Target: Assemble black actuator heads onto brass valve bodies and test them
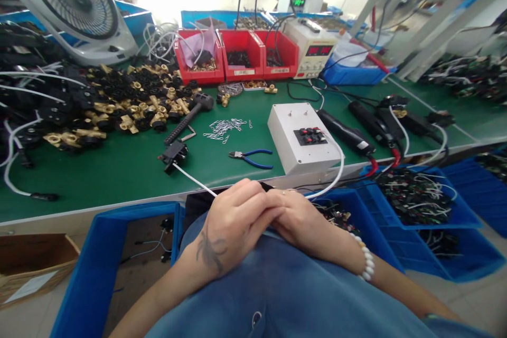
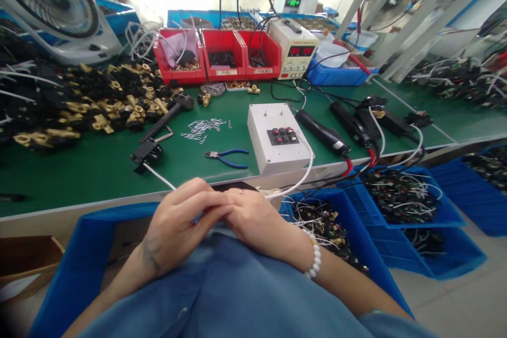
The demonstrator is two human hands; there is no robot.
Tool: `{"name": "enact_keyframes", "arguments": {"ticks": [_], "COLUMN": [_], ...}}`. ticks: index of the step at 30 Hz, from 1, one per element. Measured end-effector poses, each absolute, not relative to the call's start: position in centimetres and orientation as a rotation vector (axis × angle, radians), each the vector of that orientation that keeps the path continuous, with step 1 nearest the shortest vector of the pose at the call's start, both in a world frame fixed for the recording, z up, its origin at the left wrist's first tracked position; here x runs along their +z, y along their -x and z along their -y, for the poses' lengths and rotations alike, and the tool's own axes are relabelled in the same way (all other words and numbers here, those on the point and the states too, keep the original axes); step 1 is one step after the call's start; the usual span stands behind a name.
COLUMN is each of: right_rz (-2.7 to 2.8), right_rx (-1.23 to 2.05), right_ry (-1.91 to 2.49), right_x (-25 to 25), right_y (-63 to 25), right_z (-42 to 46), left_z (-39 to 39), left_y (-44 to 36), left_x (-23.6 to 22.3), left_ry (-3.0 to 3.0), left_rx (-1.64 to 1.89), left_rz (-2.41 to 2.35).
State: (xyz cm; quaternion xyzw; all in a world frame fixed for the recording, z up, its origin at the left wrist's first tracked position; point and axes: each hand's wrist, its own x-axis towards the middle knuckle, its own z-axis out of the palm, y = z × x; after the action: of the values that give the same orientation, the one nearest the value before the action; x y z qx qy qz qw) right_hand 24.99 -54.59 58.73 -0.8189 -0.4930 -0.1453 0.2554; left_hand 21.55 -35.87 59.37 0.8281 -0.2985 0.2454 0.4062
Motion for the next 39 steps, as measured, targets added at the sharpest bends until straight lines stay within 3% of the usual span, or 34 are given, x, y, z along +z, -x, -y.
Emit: {"name": "enact_keyframes", "arguments": {"ticks": [4,8,39], "right_rz": [1.033,0.882,1.019], "right_rx": [-0.246,-0.306,-0.433], "right_ry": [2.289,2.329,2.356], "right_x": [59.9,61.8,63.8], "right_y": [-25.1,-24.9,-23.6], "right_z": [55.4,56.6,57.3], "left_z": [35.1,34.2,34.2], "left_y": [-21.3,-20.9,-20.6], "left_x": [59.2,59.0,59.5], "left_ry": [-1.999,-2.016,-2.094], "left_rx": [0.714,0.736,0.591], "left_rz": [0.341,0.183,0.559]}}
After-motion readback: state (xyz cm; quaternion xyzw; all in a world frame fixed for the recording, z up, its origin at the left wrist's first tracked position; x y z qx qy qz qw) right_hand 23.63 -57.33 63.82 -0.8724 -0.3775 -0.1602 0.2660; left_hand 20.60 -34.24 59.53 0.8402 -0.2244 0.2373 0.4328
